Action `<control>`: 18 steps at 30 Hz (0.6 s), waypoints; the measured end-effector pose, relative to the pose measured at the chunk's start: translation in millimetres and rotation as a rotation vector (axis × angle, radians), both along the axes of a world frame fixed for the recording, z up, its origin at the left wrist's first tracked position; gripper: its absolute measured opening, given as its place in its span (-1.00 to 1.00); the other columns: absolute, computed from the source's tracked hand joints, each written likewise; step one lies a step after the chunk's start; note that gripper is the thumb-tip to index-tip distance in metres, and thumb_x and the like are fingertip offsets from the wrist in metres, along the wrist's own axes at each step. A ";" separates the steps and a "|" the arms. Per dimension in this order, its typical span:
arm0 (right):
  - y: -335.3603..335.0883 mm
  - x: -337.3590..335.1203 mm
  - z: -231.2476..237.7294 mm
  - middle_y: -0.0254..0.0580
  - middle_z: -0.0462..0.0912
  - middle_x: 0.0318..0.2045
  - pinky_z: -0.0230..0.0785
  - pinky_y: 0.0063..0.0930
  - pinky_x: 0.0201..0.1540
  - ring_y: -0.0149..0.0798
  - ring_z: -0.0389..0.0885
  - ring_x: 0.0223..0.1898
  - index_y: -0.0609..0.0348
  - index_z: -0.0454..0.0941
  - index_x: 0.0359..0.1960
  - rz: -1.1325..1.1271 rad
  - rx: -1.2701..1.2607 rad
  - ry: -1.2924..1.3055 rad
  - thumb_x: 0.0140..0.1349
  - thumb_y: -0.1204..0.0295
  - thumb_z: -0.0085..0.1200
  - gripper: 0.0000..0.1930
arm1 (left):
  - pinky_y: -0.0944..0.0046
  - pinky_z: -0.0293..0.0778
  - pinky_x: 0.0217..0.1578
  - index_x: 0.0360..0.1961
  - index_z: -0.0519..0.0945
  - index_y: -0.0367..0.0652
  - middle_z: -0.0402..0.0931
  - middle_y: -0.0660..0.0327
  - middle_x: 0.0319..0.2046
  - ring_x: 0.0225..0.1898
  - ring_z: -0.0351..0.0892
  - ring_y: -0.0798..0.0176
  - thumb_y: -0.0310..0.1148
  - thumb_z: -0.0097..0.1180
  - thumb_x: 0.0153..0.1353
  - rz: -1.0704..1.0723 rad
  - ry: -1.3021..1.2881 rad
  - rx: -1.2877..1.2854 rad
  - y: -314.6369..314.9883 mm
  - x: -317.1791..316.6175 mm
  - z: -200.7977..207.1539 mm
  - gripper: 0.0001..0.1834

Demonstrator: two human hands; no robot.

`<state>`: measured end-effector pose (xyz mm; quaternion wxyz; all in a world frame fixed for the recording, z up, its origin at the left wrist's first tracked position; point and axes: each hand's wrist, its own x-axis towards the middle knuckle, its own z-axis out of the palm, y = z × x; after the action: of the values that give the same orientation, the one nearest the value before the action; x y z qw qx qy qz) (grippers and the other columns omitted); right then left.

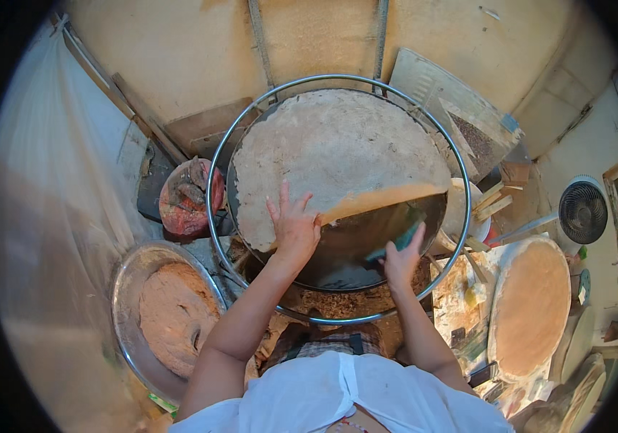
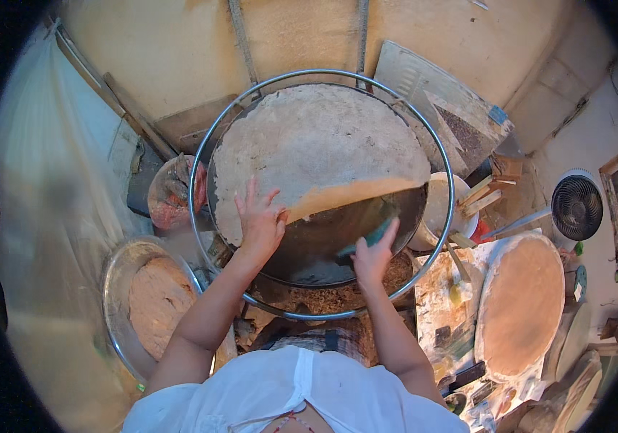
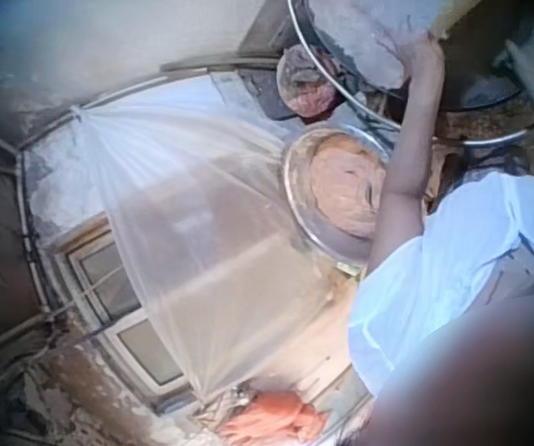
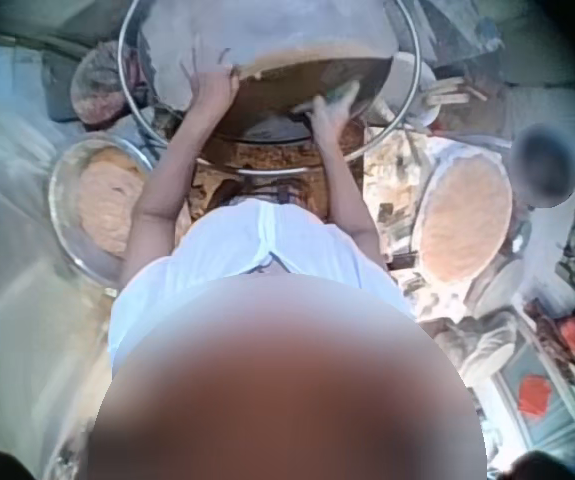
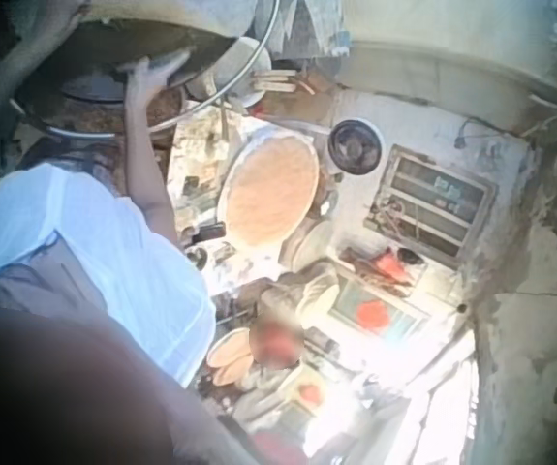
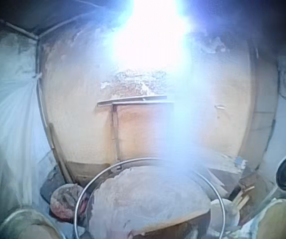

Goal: The person scoops batter from a metal bowl and spreads it in a circular motion on a large inverted dome-shaped pan using a wooden stick. After spreading, they lift the cooked crepe with a spatula and place it on a nearby surface. The process is repeated for a second crepe.

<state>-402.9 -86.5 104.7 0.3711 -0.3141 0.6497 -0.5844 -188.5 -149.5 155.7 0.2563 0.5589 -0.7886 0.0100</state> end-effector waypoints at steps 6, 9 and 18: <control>-72.2 104.4 -46.9 -0.04 0.60 -0.14 0.52 -0.32 -0.43 -0.15 0.62 -0.35 0.15 0.03 0.31 0.058 0.095 0.143 0.08 0.49 0.11 -0.26 | 0.17 0.12 0.27 0.21 0.40 -0.17 0.42 0.09 0.15 0.20 0.35 0.17 -0.21 0.07 0.16 -0.357 1.065 1.068 -1.1 36.3 35.5 -0.43; -43.1 143.8 -54.9 -0.06 0.59 -0.14 0.54 -0.33 -0.42 -0.15 0.63 -0.32 0.19 0.16 0.21 0.137 0.136 -0.040 0.10 0.51 0.12 -0.38 | 0.02 0.06 0.29 0.23 0.35 -0.12 0.38 0.06 0.17 0.25 0.29 0.08 -0.28 0.12 0.11 -0.310 0.592 0.732 1.1 101.5 35.9 -0.39; 50.0 63.7 8.2 -0.15 0.59 -0.16 0.55 -0.40 -0.20 -0.27 0.61 -0.23 0.34 0.38 0.00 0.359 0.157 -0.435 -0.05 0.68 0.16 -0.51 | -0.24 0.02 0.24 -0.11 0.57 -0.05 0.45 0.19 0.02 0.21 0.29 0.04 -0.43 0.21 0.03 -0.339 0.060 0.110 2.4 114.2 -57.6 -0.67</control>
<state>-339.2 -36.5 112.9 0.6225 -0.2614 0.5322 -0.5108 -74.3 -147.2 98.2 0.2469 0.4314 -0.8627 -0.0934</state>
